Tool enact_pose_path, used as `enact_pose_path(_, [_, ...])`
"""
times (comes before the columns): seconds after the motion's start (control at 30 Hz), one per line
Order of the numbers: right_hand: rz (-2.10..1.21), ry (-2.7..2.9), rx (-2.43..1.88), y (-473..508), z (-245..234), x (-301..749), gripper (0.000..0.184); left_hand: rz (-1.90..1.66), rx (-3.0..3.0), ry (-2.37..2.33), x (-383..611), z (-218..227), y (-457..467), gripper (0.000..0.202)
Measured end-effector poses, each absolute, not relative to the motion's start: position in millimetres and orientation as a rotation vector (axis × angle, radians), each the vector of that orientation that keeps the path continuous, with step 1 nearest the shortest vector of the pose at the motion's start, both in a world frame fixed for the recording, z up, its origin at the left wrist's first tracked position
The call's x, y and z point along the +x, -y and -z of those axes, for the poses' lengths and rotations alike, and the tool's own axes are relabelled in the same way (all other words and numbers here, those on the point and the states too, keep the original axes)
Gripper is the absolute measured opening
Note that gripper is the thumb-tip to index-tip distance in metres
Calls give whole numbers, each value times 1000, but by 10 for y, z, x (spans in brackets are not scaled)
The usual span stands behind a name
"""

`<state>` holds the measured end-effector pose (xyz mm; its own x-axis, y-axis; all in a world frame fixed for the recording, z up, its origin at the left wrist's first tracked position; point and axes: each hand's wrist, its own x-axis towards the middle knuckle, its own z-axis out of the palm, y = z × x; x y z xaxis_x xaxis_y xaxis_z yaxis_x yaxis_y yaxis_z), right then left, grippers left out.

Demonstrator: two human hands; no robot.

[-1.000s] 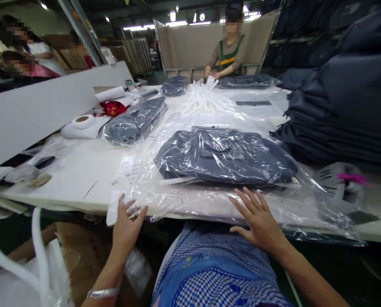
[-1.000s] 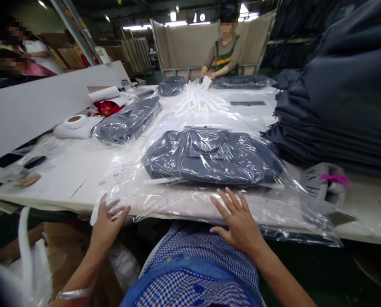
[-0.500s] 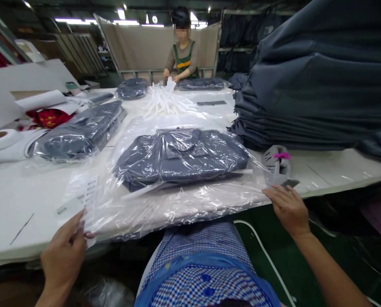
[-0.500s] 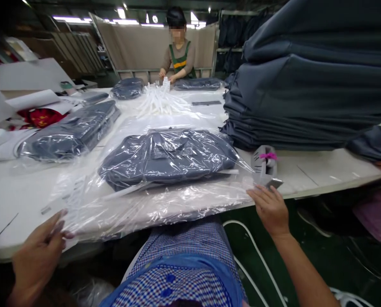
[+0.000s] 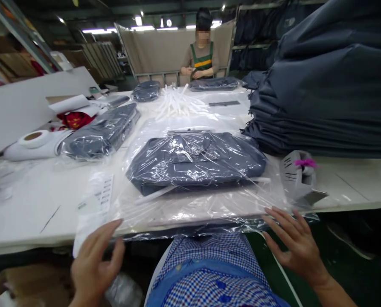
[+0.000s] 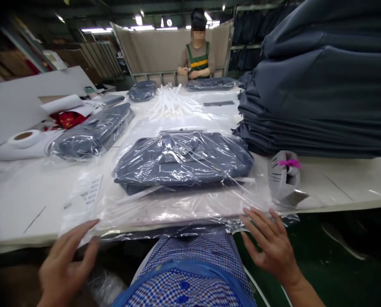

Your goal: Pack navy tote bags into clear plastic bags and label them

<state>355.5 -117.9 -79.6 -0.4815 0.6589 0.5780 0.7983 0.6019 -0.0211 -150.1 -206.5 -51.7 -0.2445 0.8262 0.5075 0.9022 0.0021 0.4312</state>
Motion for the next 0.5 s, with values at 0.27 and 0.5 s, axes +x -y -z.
enact_pose_path(0.27, [187, 2671, -1037, 998, 1034, 3158, 69, 558, -2759, 1677, -598, 630, 1325, 46])
enact_pose_path(0.5, [343, 2543, -1112, 917, 1288, 3352, 59, 276, -2575, 1545, -523, 1232, 1438, 64])
